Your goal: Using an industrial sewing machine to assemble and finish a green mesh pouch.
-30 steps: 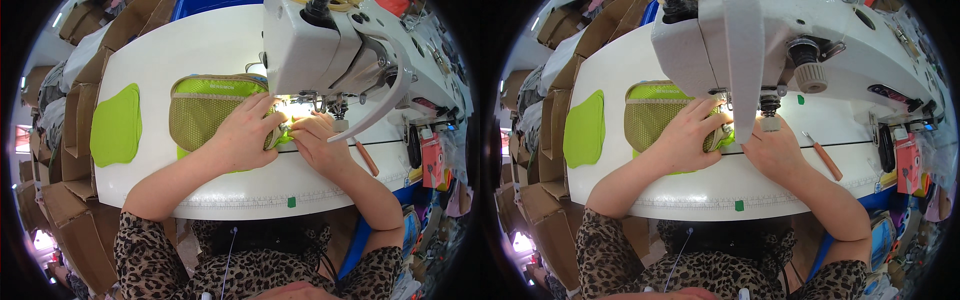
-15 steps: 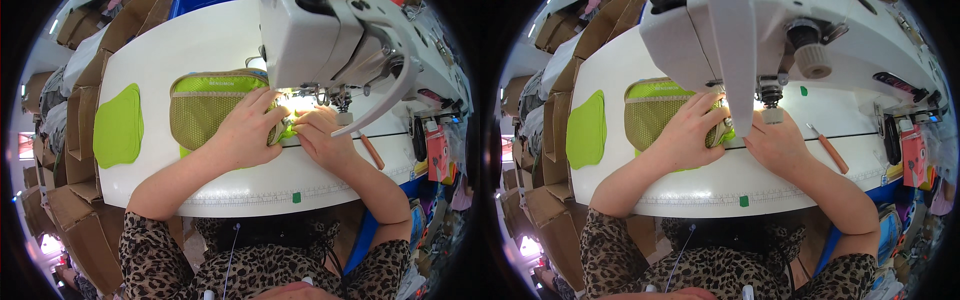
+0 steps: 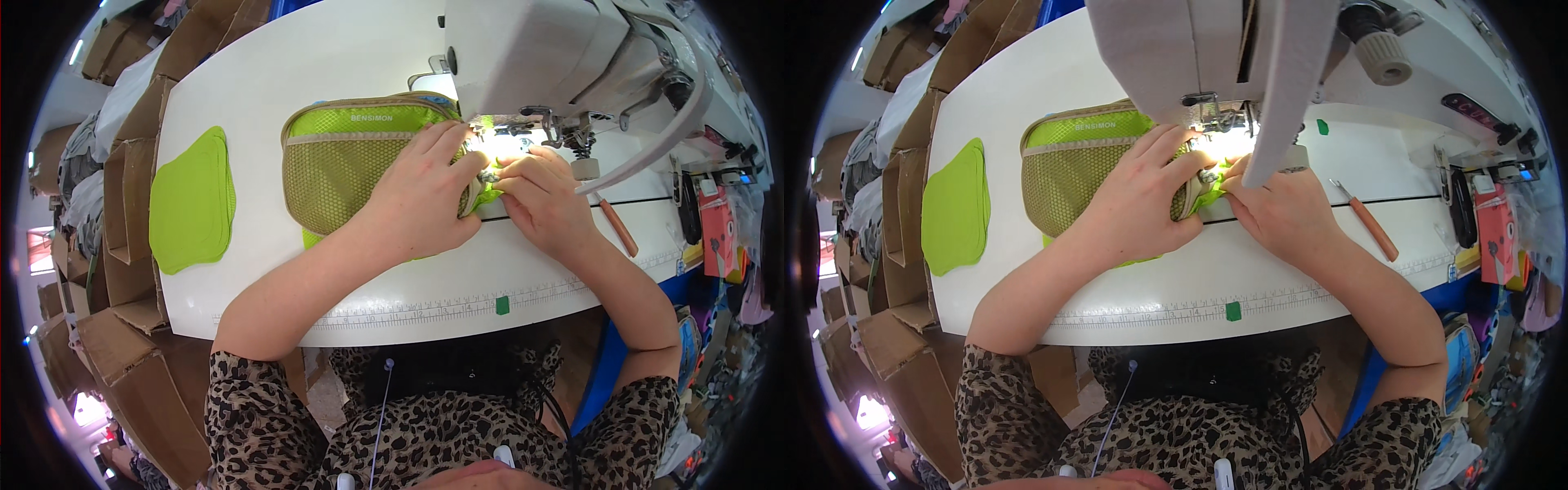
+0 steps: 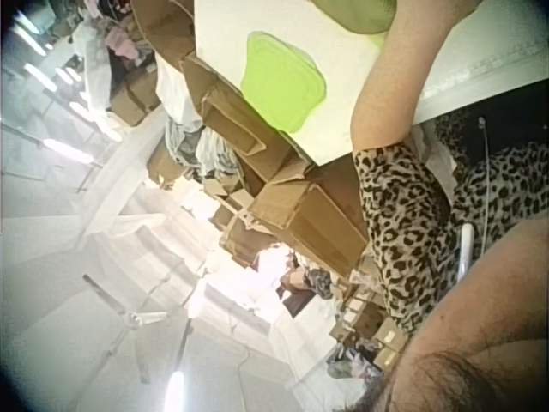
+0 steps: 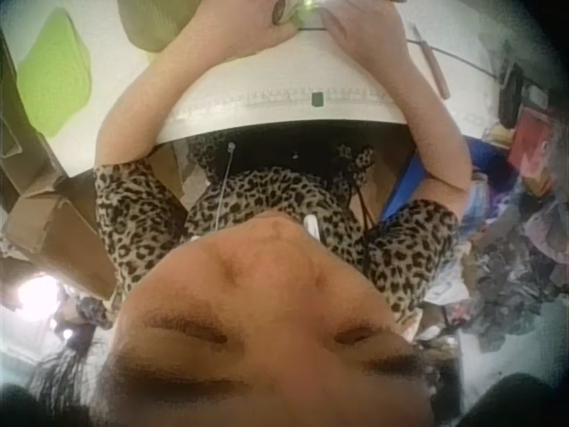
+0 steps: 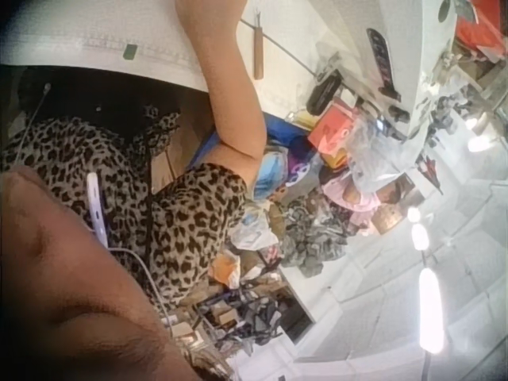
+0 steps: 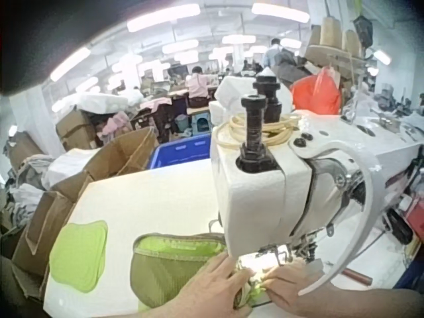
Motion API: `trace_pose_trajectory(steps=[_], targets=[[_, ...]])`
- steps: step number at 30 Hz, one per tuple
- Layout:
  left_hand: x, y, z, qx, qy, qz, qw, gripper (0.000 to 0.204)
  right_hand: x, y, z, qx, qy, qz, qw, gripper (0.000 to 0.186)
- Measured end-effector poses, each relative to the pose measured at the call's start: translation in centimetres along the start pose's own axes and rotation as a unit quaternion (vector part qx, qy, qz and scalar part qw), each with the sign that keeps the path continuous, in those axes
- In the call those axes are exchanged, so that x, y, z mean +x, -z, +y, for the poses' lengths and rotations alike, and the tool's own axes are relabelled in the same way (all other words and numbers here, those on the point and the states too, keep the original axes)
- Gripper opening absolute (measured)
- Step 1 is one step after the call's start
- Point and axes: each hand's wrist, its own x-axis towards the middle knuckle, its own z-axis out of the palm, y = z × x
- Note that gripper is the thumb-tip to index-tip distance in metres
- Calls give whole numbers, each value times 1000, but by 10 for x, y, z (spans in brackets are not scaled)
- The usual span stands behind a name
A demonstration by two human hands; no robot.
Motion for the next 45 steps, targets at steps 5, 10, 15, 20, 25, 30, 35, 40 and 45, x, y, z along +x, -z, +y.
trace_pose_trajectory(steps=[5,10,15,20,25,30,35,40,45], targets=[[3,0,1,-8,-2,-2,1000,50,6,3,0,4,10,30,1000,12],[7,-1,1,-19,7,-17,1000,52,5,0,2,6,4,51,999,9],[7,-4,1,-17,-3,-14,1000,49,3,1,1,-22,18,43,999,9],[7,-3,0,8,-10,-14,1000,52,4,0,1,-6,2,58,998,8],[5,-4,-3,18,-16,-15,1000,53,4,1,1,-9,8,36,999,8],[3,1,-2,0,-22,-1,1000,53,3,0,2,30,0,35,999,11],[-2,23,-4,-42,-40,-34,998,52,2,8,4,79,5,5,997,13],[0,41,0,-18,-113,-102,988,55,6,20,6,128,23,-16,991,18],[4,42,-16,-53,-123,-139,981,53,5,21,11,158,22,-21,987,19]])
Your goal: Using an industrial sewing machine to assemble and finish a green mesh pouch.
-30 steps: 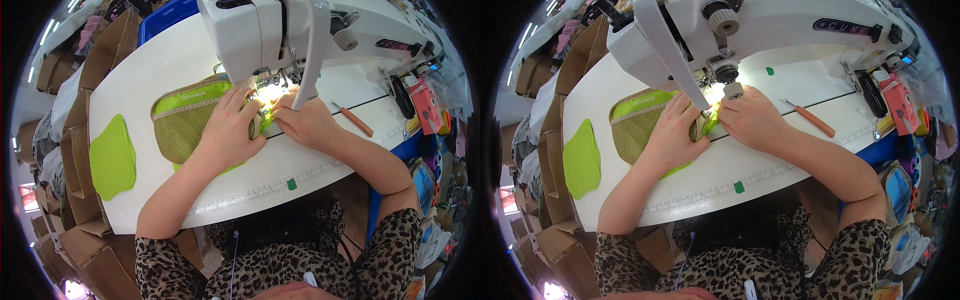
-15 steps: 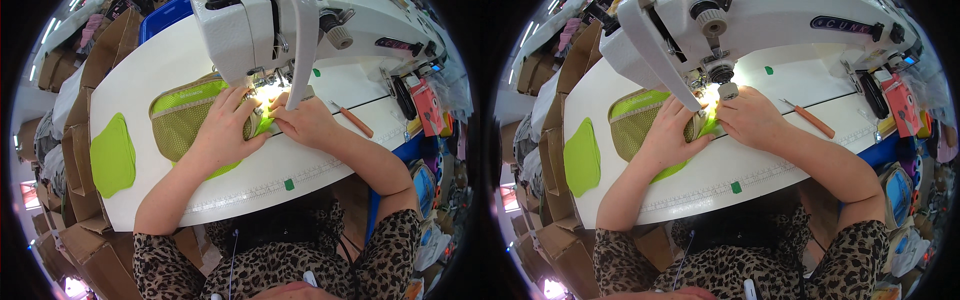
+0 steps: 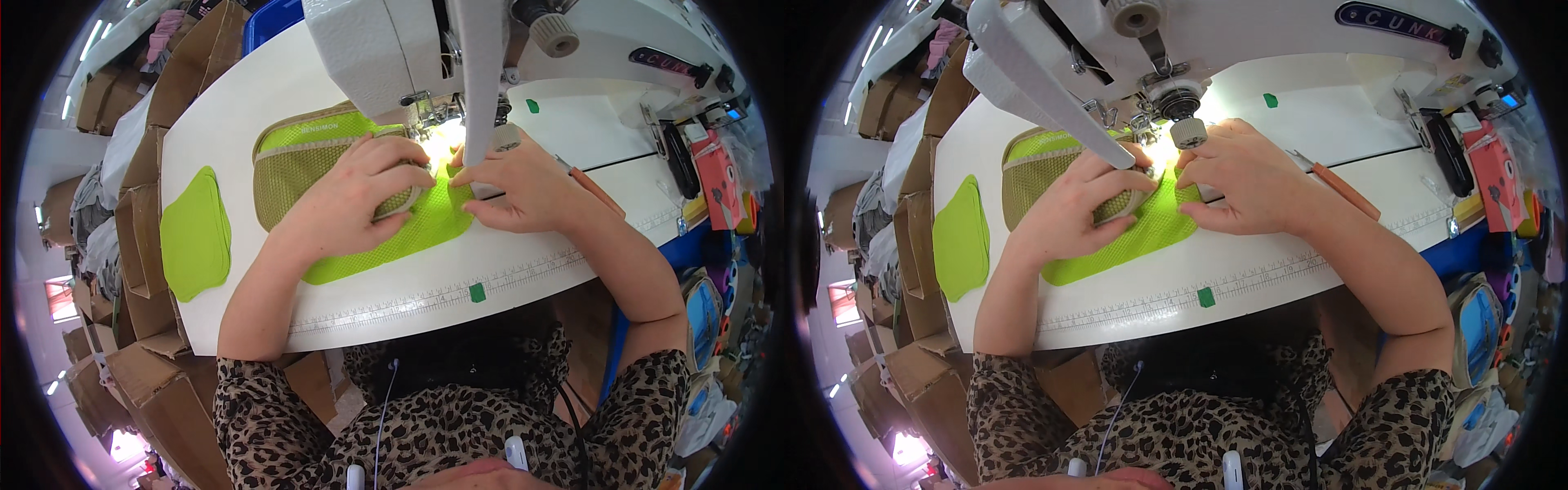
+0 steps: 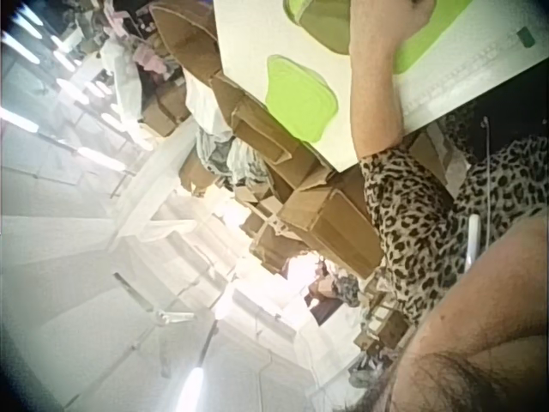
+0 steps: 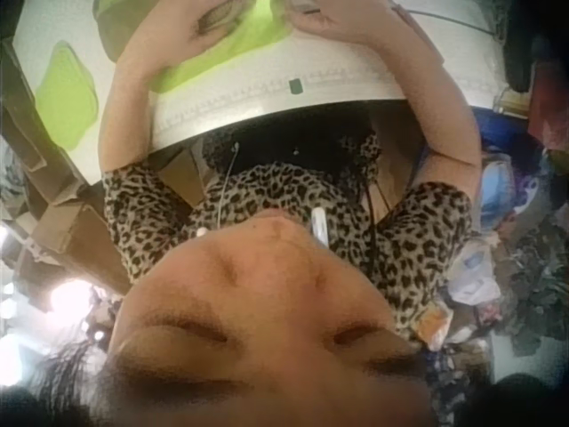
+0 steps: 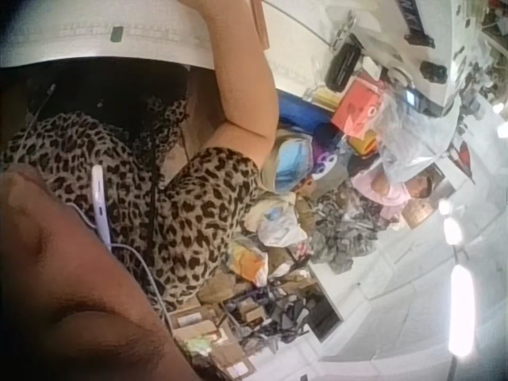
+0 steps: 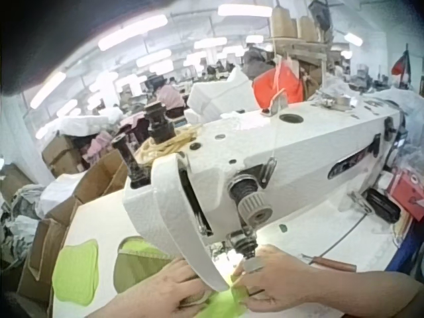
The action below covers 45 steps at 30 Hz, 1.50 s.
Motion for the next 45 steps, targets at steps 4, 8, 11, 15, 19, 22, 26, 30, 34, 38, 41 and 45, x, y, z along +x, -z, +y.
trace_pose_trajectory(steps=[4,8,11,15,19,22,26,30,34,38,41,45], targets=[[1,1,-5,-95,39,69,992,42,0,-4,3,1,-38,-10,999,15],[4,1,-7,-102,28,106,989,33,3,-13,-2,-9,-80,37,996,17],[4,-2,-6,-122,34,118,985,31,8,-22,-7,-63,-92,50,993,22],[5,-2,-3,-120,57,105,986,31,18,-33,-6,-154,6,116,981,20],[4,-4,-4,-133,68,109,983,33,28,-37,-10,-241,51,119,962,26],[6,-2,1,-114,66,109,985,36,25,-41,-2,-239,64,164,955,24],[5,-1,26,99,50,163,980,43,24,-35,0,-173,49,175,968,23],[3,-9,37,267,-7,183,946,44,25,-35,-2,-118,39,185,975,23],[4,-10,42,298,12,183,937,29,20,-34,-4,-111,8,165,980,24],[7,2,46,280,-26,181,942,14,19,-40,-1,-82,-33,117,989,22],[8,6,33,290,-70,146,943,22,23,-43,-2,-73,-16,141,987,21],[4,9,57,241,-30,104,965,42,19,-39,4,-23,-62,118,991,21]])
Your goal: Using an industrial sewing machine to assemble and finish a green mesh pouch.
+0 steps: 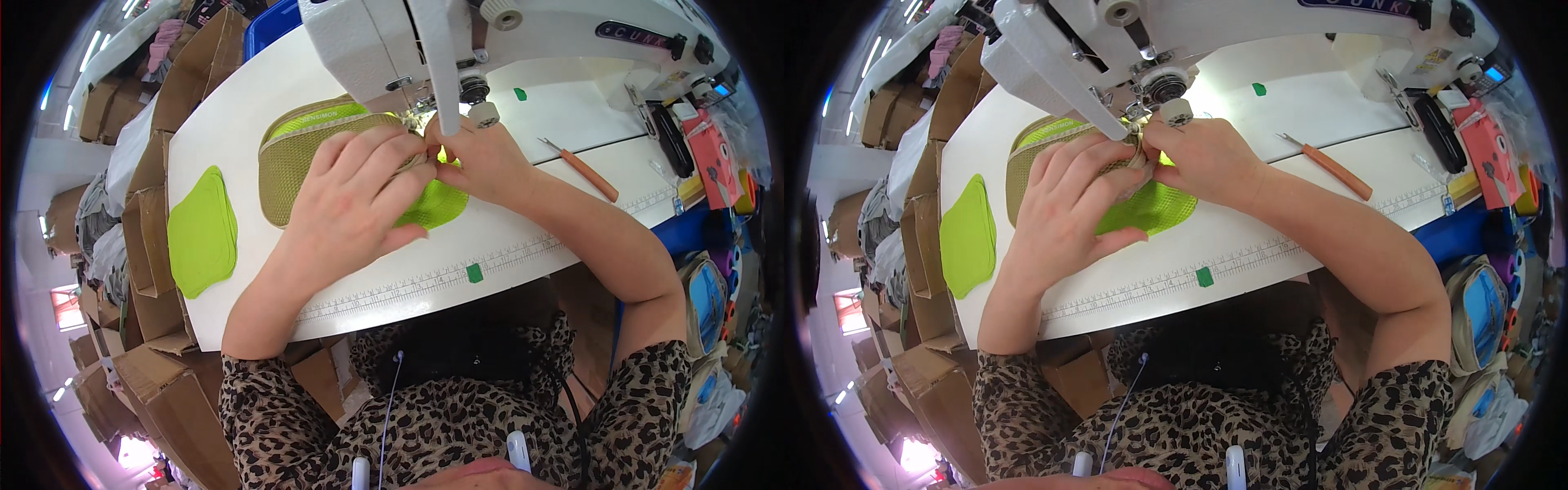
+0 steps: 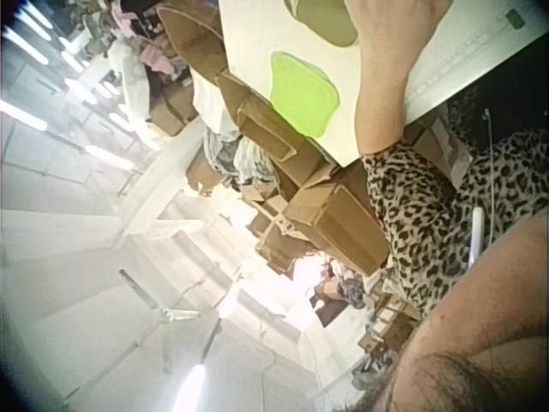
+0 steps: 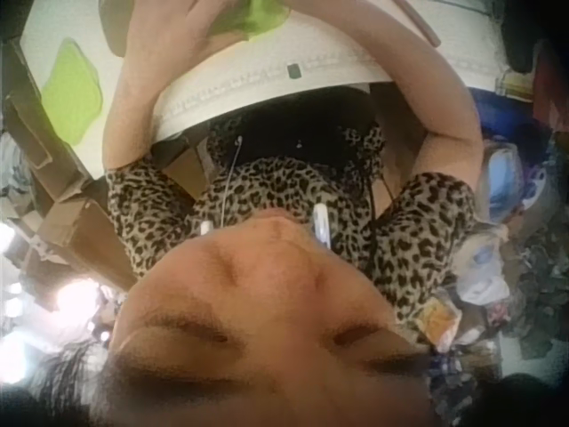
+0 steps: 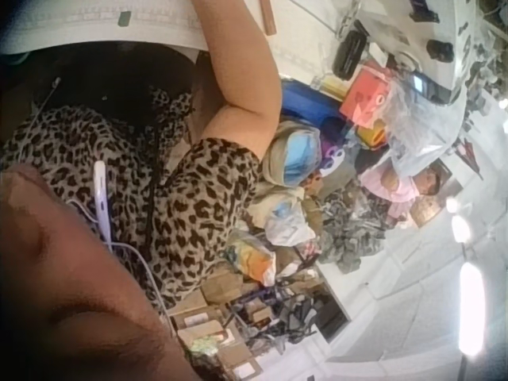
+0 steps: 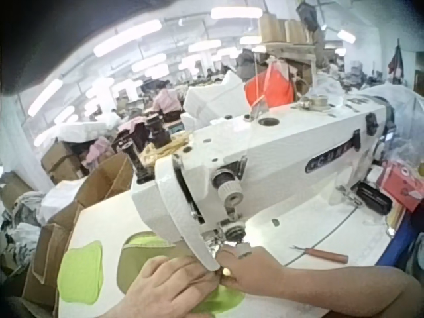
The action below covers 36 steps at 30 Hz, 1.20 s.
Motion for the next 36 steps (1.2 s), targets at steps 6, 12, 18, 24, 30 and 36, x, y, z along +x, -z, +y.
trace_pose_trajectory(steps=[6,12,18,24,30,36], targets=[[-1,-20,-10,74,14,55,996,27,-1,-1,2,7,-23,-40,999,26],[2,-19,-18,48,-22,54,997,8,4,4,-8,-1,-4,-28,1000,18],[3,-18,-12,18,31,1,999,9,6,5,-8,36,-4,-100,994,20],[2,-13,-8,-21,33,68,997,18,6,23,-13,96,-41,-140,985,25],[0,-28,-2,-3,71,105,992,22,6,11,-9,94,-13,-92,991,18],[3,-19,3,1,120,82,989,22,4,10,-7,55,2,-59,997,12]])
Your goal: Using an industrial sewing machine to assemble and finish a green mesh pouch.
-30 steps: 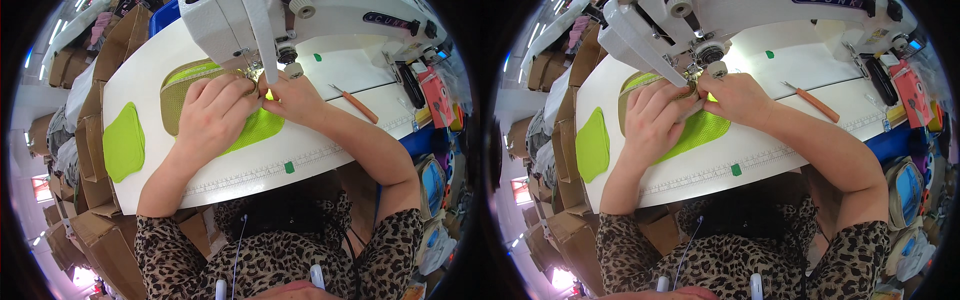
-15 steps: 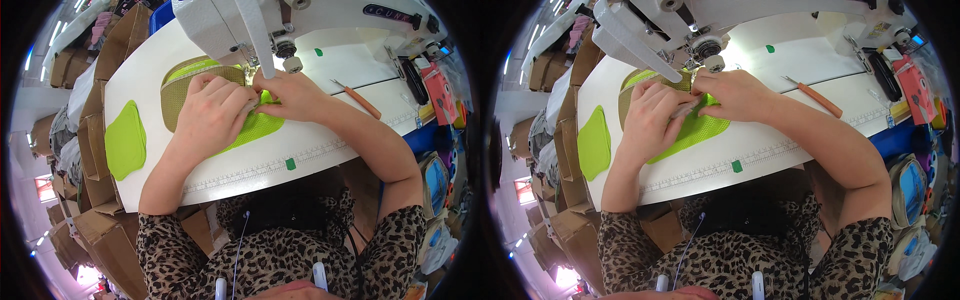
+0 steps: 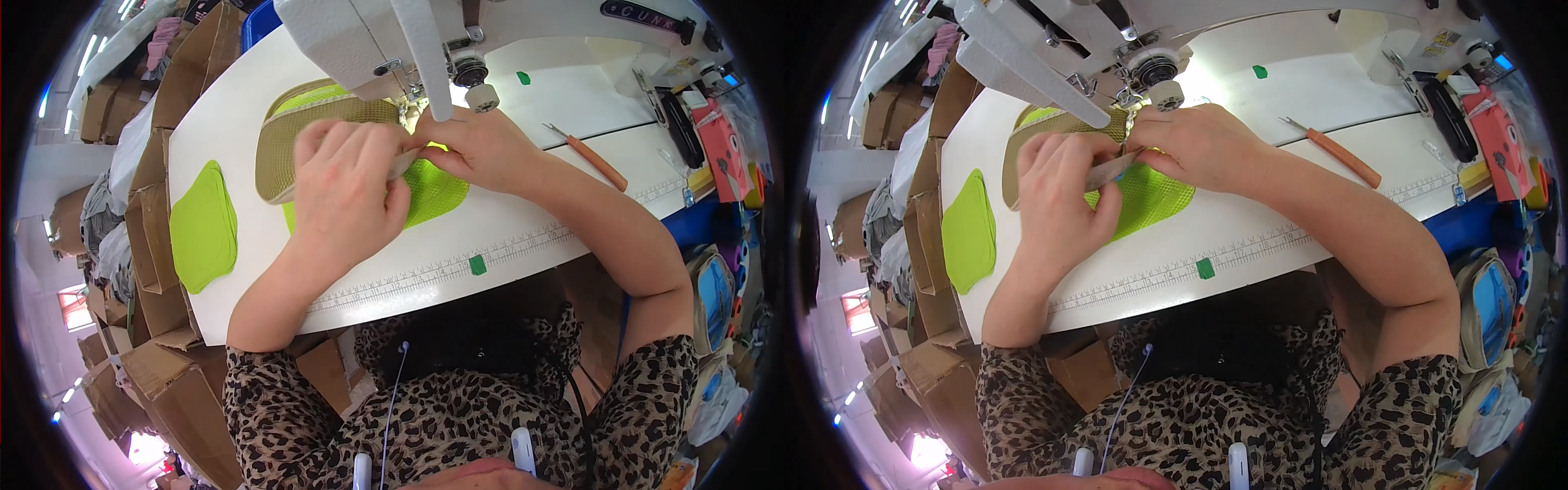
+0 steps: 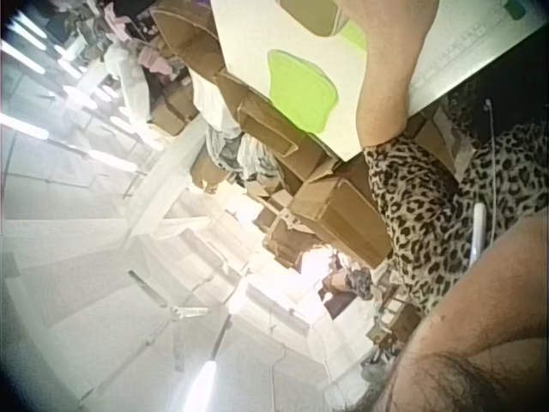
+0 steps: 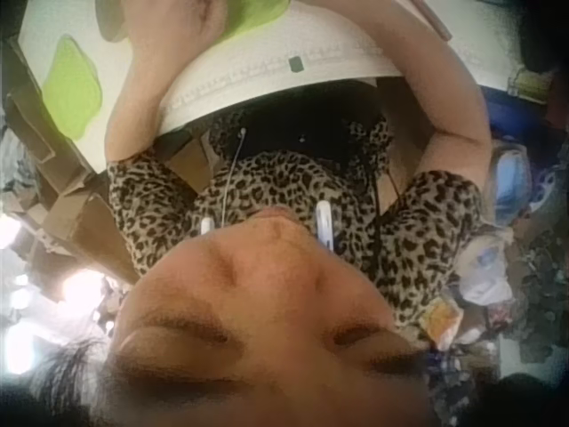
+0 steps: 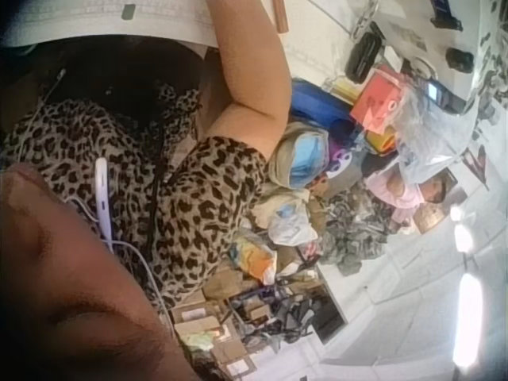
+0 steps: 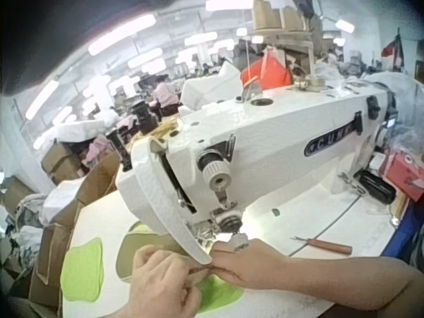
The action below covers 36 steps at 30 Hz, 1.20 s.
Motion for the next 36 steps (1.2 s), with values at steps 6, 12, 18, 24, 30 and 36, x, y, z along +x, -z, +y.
trace_pose_trajectory(steps=[6,12,18,24,30,36], targets=[[2,-3,-1,44,-44,31,998,17,-3,1,-1,-66,13,2,998,12],[0,-6,7,70,-130,30,989,13,-8,2,-7,-139,123,33,982,16],[-35,21,33,-211,-215,-66,951,19,-14,9,-25,-102,119,19,987,20],[-52,-8,29,-51,3,-132,990,32,-17,7,-17,-45,30,46,997,19],[-51,-18,14,-32,52,-158,986,36,-12,10,-24,-83,124,-15,989,18],[-43,-10,13,-74,79,-181,978,28,-17,15,-31,-113,128,-49,984,16]])
